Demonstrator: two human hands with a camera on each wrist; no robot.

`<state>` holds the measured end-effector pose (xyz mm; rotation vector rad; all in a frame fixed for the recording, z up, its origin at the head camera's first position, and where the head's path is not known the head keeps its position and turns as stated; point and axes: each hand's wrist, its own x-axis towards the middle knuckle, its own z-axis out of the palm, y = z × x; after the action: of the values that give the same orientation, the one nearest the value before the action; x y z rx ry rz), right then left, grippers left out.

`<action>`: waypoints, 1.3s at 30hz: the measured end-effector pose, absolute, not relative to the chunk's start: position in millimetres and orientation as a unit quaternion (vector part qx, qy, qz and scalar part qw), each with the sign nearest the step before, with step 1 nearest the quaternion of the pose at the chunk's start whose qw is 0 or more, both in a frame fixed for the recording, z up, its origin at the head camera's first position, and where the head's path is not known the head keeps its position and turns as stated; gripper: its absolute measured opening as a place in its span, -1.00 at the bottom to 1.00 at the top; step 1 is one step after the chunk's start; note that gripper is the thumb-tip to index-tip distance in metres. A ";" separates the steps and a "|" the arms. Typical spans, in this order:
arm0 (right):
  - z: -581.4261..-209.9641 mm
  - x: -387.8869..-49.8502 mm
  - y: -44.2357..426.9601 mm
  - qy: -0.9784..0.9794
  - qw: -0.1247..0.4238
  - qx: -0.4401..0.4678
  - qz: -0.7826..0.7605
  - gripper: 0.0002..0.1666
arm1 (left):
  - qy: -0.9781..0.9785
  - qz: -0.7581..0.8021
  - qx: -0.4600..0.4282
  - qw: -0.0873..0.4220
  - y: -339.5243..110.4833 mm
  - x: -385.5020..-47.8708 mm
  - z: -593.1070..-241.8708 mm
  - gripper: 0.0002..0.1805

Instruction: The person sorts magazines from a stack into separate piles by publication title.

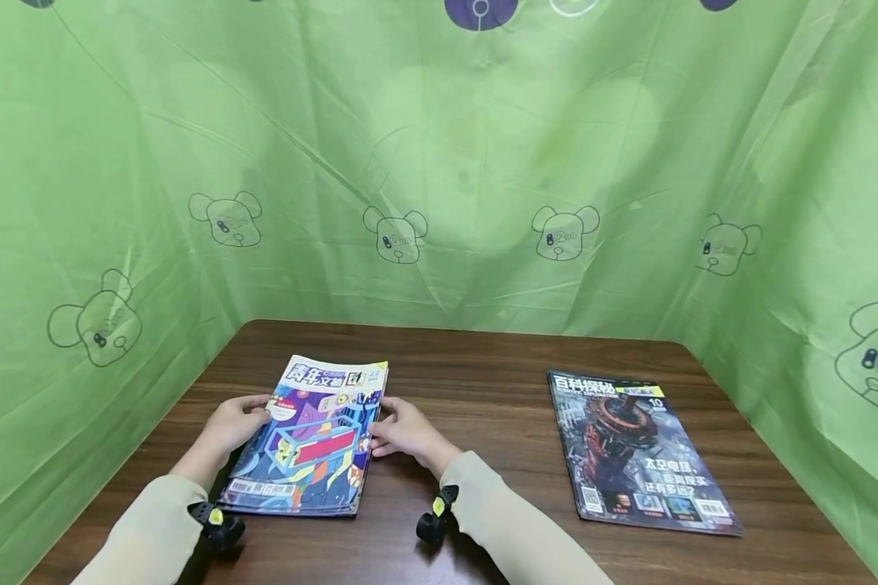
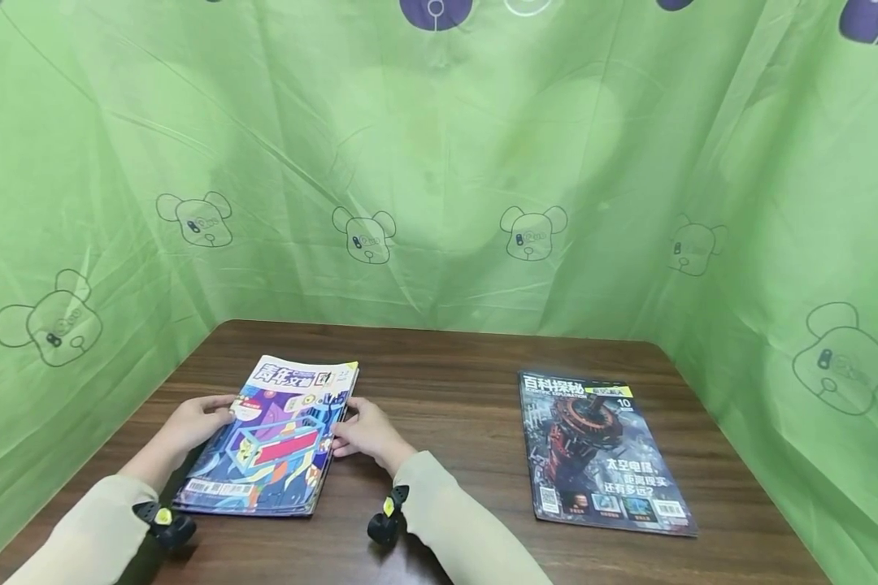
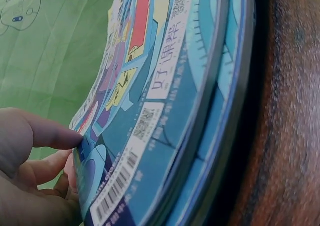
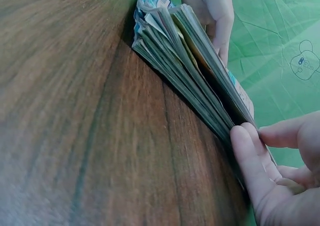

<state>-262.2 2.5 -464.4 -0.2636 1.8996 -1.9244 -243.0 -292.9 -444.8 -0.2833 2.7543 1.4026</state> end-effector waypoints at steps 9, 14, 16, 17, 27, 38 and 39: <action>-465.1 -262.6 2.4 0.685 0.222 -0.095 -0.687 -0.18 | 0.893 0.441 -0.084 0.027 -295.7 -241.5 -445.3 -0.39; -463.5 -261.4 2.4 0.690 0.224 -0.093 -0.682 -0.17 | 0.891 0.443 -0.088 0.032 -296.4 -243.1 -445.5 -0.39; -463.1 -261.1 2.3 0.692 0.226 -0.093 -0.680 -0.16 | 0.891 0.444 -0.089 0.034 -296.5 -243.5 -445.3 -0.38; -462.9 -261.1 2.3 0.692 0.227 -0.093 -0.679 -0.16 | 0.891 0.445 -0.088 0.032 -296.5 -243.7 -445.4 -0.37; -459.7 -262.1 4.3 0.696 0.237 -0.100 -0.670 -0.15 | 0.892 0.444 -0.085 -0.002 -290.6 -244.4 -443.6 -0.35; -458.3 -265.7 18.5 0.705 0.236 -0.112 -0.660 -0.21 | 0.884 0.463 -0.068 -0.011 -280.6 -245.4 -440.8 -0.40; -458.3 -265.6 20.6 0.704 0.236 -0.114 -0.660 -0.21 | 0.882 0.466 -0.065 -0.009 -279.0 -245.3 -440.7 -0.41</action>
<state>-265.6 20.6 -458.3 -0.3121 1.9310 -1.8103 -245.3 -279.0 -440.7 -0.2039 2.7880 1.4728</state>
